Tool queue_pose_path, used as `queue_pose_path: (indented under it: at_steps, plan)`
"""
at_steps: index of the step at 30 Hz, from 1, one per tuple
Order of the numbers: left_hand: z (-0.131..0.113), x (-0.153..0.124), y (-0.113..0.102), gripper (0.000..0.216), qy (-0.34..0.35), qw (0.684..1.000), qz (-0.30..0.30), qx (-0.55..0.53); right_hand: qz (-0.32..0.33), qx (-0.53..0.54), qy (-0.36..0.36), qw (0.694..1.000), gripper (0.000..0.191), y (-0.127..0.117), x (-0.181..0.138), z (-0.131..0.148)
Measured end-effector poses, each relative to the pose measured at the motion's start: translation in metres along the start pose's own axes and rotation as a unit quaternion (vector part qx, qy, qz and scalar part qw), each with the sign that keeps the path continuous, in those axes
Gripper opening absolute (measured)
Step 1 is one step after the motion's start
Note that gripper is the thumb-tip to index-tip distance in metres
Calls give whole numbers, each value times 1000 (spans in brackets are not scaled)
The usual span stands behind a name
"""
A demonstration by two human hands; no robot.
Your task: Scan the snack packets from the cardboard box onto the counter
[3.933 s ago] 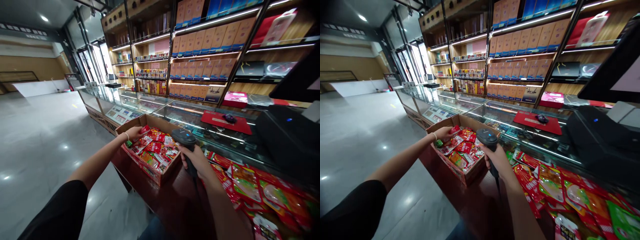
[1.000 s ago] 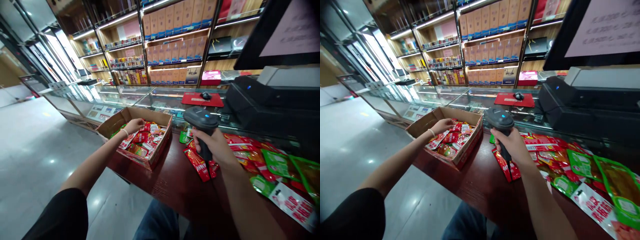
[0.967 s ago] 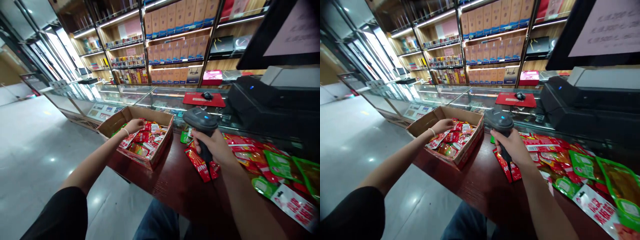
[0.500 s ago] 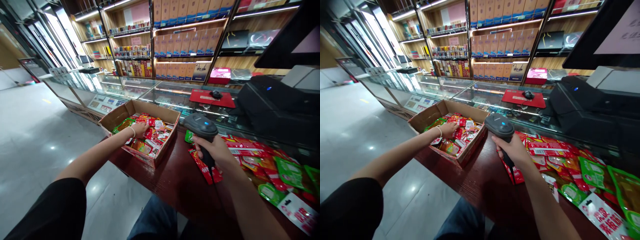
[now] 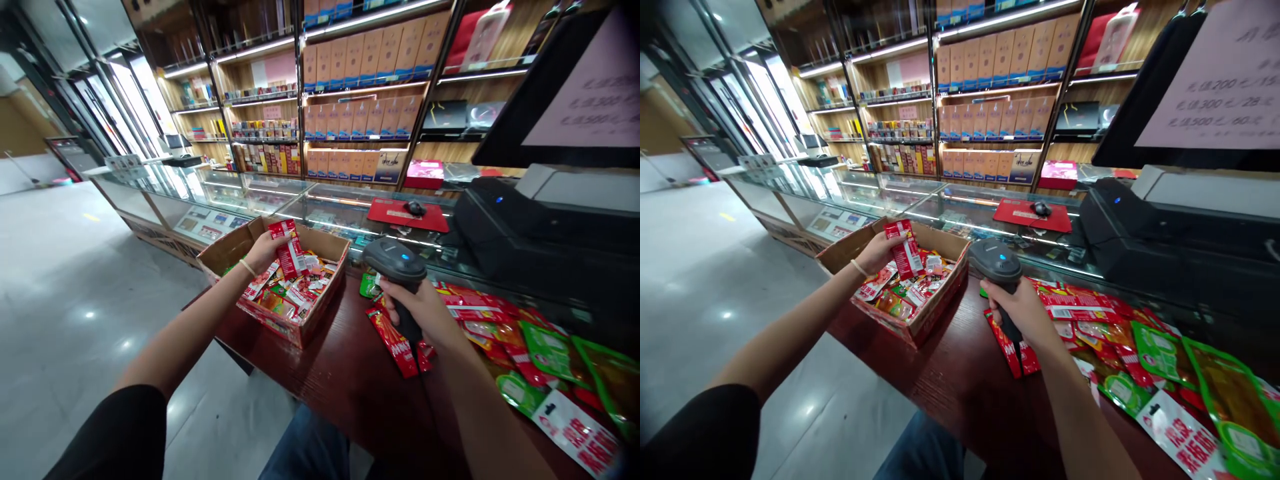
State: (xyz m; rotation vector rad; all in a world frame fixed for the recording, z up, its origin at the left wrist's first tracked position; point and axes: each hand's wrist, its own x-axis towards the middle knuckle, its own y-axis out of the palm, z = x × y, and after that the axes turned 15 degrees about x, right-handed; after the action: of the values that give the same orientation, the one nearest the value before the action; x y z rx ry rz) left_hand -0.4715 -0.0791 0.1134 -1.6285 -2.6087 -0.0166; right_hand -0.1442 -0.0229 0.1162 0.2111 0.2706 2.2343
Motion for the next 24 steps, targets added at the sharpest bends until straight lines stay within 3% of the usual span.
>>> queue_pose_path:
  at_steps: [8,14,20,24]
  plan:
    - [-16,-11,29,2,-94,969,-122,-191,-26,-51,-25,998,33,2,-12,2]
    - [-14,-24,60,10,-111,968,-91,-205,-53,-84,-40,994,41,-9,-41,0]
    - [-12,-47,112,17,-61,961,-78,-259,-91,-106,-60,988,57,-18,-81,5]
    - [-9,-62,144,19,-19,960,-69,-271,-93,-151,-33,984,34,-27,-109,7]
